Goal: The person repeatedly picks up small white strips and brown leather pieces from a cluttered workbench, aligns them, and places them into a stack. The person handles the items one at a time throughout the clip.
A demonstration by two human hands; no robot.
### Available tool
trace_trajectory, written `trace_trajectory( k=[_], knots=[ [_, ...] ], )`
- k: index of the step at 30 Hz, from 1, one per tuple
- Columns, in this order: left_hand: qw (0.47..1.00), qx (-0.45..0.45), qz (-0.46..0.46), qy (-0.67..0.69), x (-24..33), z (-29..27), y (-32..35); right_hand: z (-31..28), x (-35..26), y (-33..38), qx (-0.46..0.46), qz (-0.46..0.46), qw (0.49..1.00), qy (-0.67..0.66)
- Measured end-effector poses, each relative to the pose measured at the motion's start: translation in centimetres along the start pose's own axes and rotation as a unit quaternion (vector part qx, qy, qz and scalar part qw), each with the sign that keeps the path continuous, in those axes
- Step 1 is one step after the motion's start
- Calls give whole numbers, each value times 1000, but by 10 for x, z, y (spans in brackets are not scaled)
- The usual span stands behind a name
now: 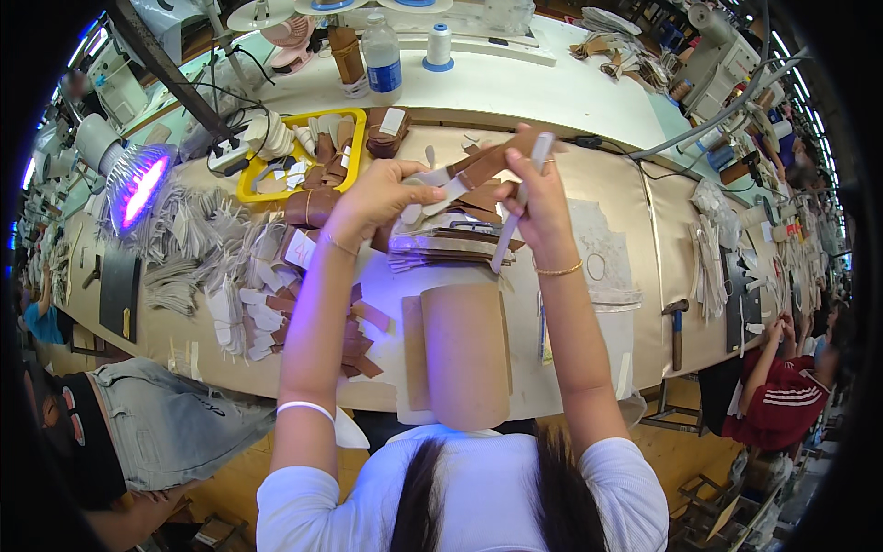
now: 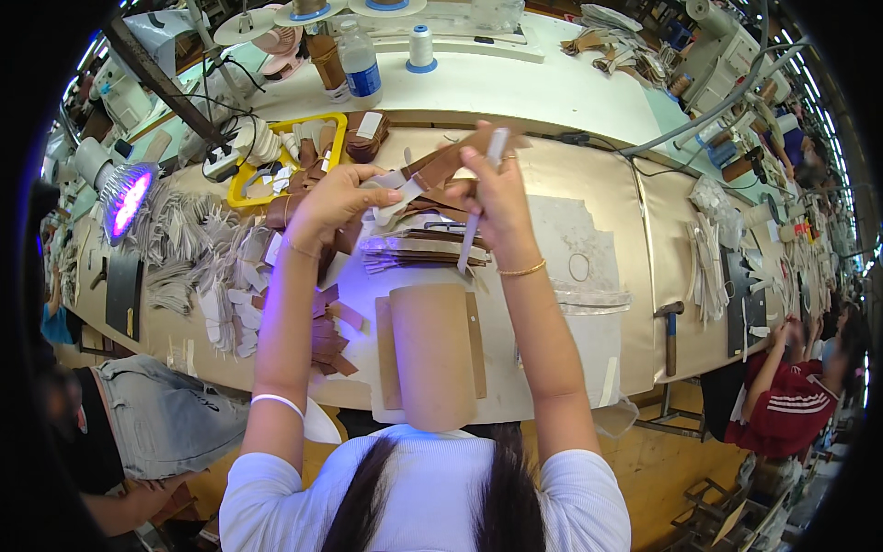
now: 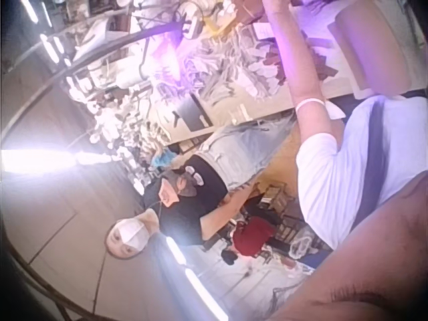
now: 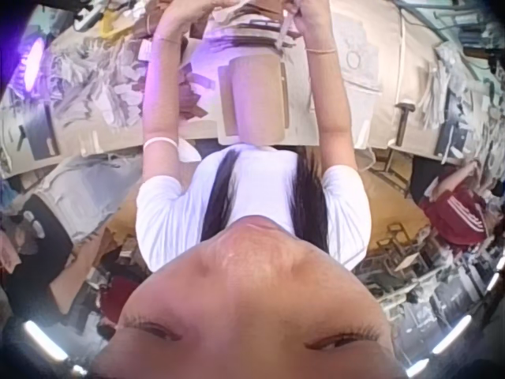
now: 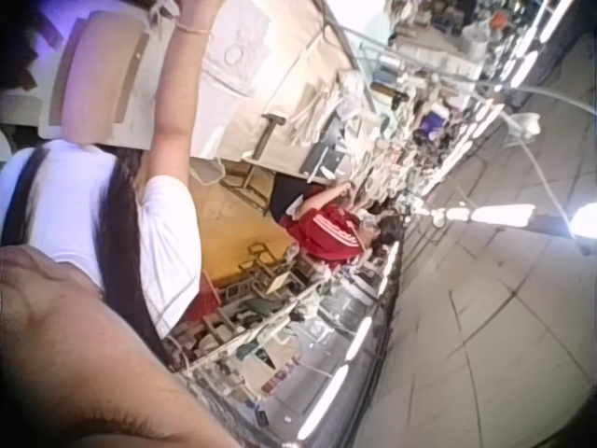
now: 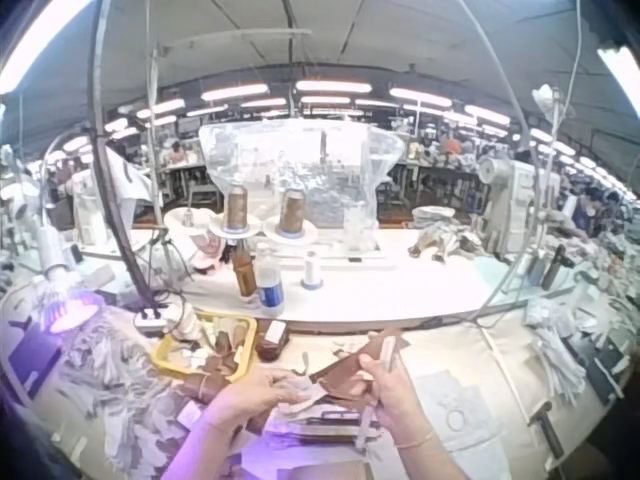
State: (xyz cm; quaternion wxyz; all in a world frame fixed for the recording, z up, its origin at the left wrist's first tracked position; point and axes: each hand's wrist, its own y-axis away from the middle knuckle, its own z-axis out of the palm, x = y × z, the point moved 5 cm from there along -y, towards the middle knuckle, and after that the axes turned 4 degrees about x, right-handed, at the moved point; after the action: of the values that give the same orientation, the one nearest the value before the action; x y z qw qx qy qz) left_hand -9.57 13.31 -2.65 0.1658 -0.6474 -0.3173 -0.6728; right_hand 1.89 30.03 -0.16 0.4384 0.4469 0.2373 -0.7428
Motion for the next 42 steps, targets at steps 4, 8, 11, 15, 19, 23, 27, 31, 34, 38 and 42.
trace_trajectory(
  k=[4, 8, 11, 15, 19, 23, 27, 31, 34, 38, 42],
  knots=[
    [977, 13, -89, -191, -1, -24, -22, -67, 17, -28, 101, 47, 994, -10],
    [946, 43, -81, -311, -35, -41, -44, -91, 42, -37, 181, 77, 977, 83],
    [895, 217, 7, -390, -38, -48, -41, -100, 30, -28, 203, 68, 966, 147],
    [929, 272, 11, -251, -2, -50, -11, -84, -5, 4, 156, 30, 968, 193],
    [973, 119, 134, 143, 44, -26, 29, -58, -29, 40, 62, 23, 987, 148],
    [954, 115, 227, 158, 88, 14, 68, -29, -37, 74, -17, 18, 987, 156],
    [957, 142, 239, 80, 104, 44, 91, -27, -56, 103, -36, -30, 982, 183],
    [988, -17, 139, 71, 106, 85, 117, -40, -84, 128, 23, -74, 968, 241],
    [954, -176, 198, 140, 93, 106, 145, -48, -97, 146, 58, -83, 961, 258],
    [982, -136, 23, 130, 33, 110, 167, -60, -101, 168, 43, -59, 954, 290],
    [986, -42, -72, 146, -32, 88, 186, -51, -70, 183, -25, 23, 959, 280]
  ],
)
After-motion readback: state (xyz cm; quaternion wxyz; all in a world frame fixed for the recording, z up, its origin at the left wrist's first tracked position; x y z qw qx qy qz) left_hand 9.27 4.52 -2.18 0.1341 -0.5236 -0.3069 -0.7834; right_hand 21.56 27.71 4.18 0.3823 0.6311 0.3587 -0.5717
